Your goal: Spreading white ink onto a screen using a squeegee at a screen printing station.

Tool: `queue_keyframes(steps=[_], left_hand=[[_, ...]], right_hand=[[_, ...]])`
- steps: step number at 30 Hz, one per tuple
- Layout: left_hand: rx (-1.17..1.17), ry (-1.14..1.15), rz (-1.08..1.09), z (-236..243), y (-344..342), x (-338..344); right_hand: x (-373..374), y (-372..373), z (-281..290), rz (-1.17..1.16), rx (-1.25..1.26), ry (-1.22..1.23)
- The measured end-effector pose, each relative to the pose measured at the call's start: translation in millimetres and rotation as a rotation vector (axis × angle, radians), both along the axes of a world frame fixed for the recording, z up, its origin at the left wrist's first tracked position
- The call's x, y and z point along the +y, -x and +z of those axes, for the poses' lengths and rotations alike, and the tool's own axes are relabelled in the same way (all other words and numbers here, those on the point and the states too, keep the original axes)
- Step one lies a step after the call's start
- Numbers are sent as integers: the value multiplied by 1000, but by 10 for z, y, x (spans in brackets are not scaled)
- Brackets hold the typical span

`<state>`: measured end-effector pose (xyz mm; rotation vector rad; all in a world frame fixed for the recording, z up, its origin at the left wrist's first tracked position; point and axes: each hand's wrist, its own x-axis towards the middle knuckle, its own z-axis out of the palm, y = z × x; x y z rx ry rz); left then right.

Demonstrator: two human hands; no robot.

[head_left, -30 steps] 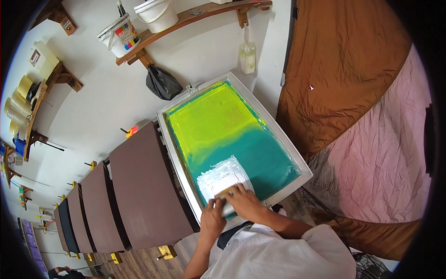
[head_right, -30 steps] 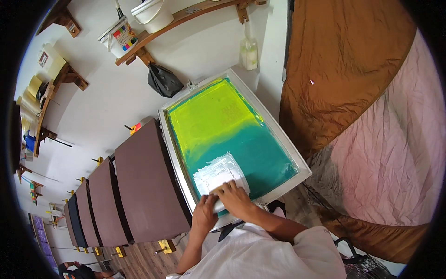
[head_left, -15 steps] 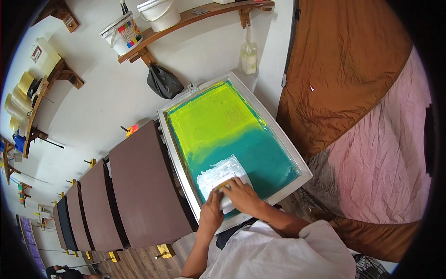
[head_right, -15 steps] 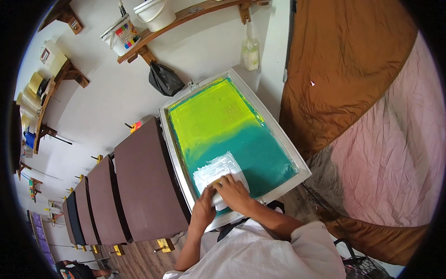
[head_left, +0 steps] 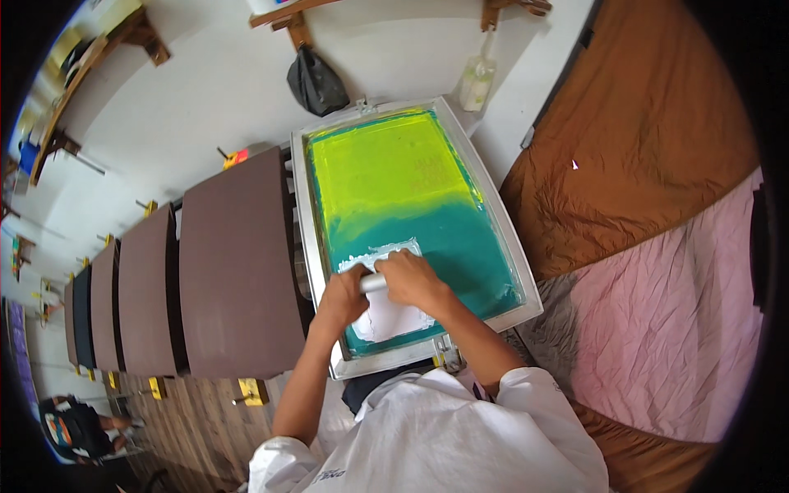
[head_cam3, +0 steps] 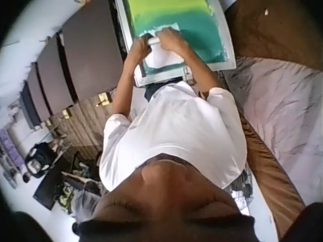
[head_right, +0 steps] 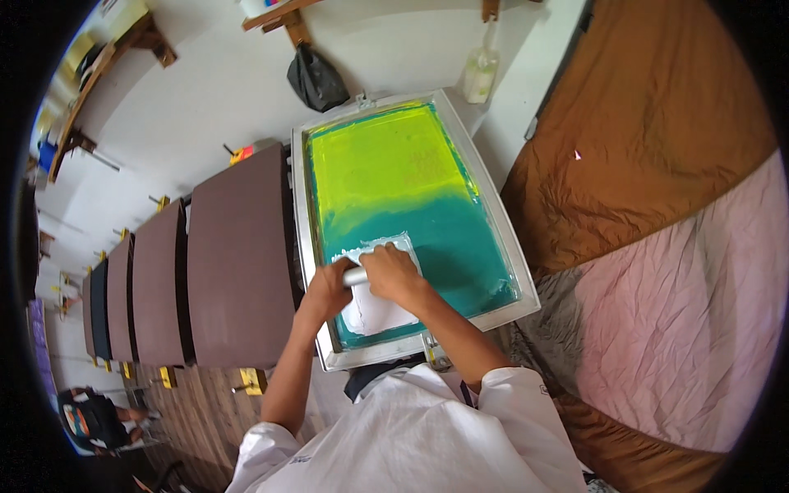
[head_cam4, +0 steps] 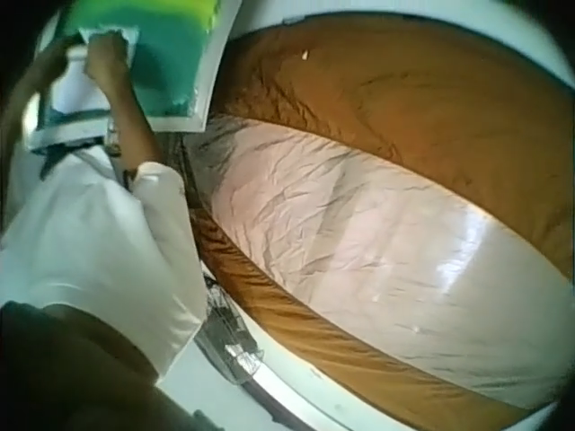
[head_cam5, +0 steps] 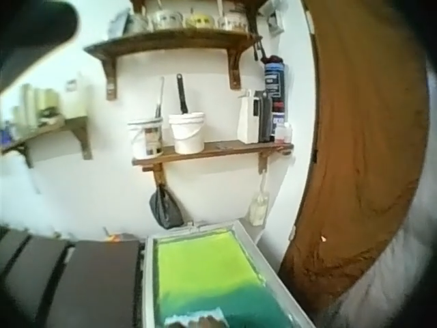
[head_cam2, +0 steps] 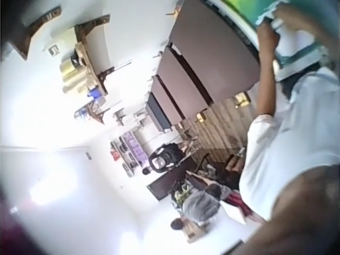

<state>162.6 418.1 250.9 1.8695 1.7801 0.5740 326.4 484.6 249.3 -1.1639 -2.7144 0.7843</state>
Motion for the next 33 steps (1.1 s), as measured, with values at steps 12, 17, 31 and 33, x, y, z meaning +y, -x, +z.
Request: queue_keyframes(steps=[12,17,31,33], left_hand=[[-24,51,45,-123,-231,-463],[-80,63,61,-121,-401,-878],[-77,41,80,-83,-211,-272],[-115,-12,90,-117,-247,-380]], right_hand=[[-461,-172,3,-62,-3,-18],[-848,-352,24,-53,-51,41],[-234,-189,105,24,-102,-14],[-194,-221,2,72,-93,16]])
